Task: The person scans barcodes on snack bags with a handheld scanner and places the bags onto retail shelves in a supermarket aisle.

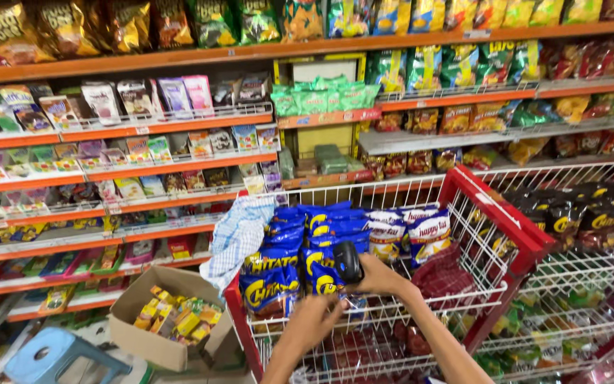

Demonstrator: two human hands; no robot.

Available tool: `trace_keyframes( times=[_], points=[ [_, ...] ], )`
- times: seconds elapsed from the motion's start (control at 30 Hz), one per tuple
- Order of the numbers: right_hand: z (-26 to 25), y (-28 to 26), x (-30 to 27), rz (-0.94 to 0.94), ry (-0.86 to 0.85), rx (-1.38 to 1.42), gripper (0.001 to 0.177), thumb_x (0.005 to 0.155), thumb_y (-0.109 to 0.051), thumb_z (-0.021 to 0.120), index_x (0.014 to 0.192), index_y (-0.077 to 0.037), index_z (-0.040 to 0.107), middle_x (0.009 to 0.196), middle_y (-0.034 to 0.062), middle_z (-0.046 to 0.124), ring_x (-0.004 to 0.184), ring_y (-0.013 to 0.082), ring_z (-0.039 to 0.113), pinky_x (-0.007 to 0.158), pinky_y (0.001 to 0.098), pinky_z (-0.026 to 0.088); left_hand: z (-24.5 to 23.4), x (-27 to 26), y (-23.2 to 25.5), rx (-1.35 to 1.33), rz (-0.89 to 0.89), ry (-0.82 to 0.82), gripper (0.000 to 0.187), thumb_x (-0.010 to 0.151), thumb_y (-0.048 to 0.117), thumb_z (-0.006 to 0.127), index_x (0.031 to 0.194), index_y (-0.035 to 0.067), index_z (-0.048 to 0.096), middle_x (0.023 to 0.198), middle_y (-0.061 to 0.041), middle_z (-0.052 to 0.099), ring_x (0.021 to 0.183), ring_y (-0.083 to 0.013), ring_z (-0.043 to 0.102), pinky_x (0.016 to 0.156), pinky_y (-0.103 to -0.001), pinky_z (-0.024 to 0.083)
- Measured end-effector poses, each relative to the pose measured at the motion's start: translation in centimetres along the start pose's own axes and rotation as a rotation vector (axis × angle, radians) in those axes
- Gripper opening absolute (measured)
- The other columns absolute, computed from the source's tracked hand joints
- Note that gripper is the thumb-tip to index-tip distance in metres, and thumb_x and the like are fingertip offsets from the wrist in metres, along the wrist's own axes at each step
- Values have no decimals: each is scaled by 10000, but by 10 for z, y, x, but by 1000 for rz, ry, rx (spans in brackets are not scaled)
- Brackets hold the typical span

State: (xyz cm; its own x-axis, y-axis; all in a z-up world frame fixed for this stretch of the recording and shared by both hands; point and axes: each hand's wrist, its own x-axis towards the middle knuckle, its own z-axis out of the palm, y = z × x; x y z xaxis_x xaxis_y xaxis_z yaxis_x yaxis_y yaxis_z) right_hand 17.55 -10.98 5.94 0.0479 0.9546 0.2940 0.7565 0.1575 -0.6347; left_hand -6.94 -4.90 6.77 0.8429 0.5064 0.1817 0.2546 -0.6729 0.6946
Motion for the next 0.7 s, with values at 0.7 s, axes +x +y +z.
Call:
trace_keyframes(
  times=[0.7],
  points=[
    [25, -53, 16, 17, 277, -465, 859, 610, -522, 901, 1223, 10, 621, 1270, 194, 592, 1222, 373, 531, 1025, 478, 384, -36, -1, -52, 388, 239, 743, 550, 851, 278, 709, 1315, 5, 598, 1343, -251, 544, 1256, -424, 506, 1069, -523, 366]
  ],
)
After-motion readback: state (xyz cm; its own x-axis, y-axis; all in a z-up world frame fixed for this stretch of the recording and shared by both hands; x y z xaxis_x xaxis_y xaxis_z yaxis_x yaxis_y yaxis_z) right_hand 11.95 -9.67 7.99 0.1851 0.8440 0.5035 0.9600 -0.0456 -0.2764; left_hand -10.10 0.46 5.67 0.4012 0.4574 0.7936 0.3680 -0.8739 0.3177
